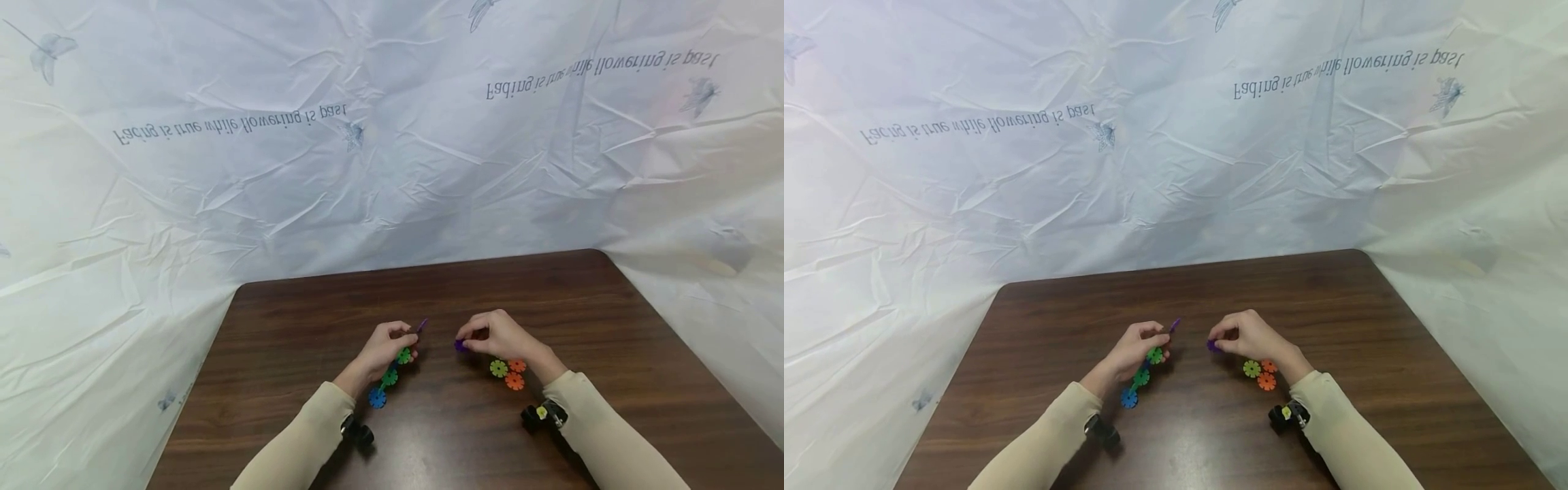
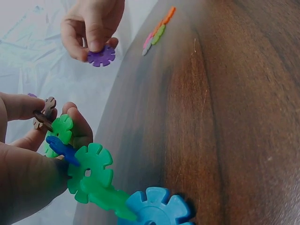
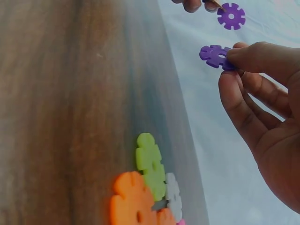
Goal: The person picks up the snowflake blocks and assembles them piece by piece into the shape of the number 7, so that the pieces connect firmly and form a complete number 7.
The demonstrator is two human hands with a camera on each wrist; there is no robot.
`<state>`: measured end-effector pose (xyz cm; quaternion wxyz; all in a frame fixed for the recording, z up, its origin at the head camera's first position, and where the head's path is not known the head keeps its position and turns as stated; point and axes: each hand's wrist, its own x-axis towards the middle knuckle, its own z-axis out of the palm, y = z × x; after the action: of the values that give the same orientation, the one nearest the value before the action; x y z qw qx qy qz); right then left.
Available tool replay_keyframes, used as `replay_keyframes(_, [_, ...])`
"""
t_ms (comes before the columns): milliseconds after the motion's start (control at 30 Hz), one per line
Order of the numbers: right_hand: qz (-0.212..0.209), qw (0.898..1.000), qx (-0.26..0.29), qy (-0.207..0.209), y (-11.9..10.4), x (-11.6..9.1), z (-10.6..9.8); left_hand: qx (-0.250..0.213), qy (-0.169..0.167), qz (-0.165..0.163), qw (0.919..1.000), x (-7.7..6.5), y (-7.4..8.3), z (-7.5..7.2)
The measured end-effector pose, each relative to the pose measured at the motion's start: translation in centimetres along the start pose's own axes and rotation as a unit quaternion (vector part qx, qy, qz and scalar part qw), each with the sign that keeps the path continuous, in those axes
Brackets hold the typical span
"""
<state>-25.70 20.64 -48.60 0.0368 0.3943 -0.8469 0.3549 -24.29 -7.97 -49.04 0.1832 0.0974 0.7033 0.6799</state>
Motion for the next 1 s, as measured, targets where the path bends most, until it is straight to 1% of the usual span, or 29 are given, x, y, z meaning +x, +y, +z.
replay_keyframes(233, [0.009, 1.0, 0.0, 0.019, -0.3, 0.9, -0.2, -0.002, 0.005, 0.004, 1.0, 0.0, 0.2, 0.0])
replay_keyframes(567, [0.013, 0.999, -0.004, 0.036, -0.8, 2.1, -0.3, -0.006, 0.004, -0.004, 1.0, 0.0, 0.2, 0.0])
replay_keyframes(1000, [0.026, 0.998, 0.014, 0.052, -1.6, 3.0, -0.4, 0.0, 0.003, -0.001, 1.0, 0.0, 0.3, 0.3])
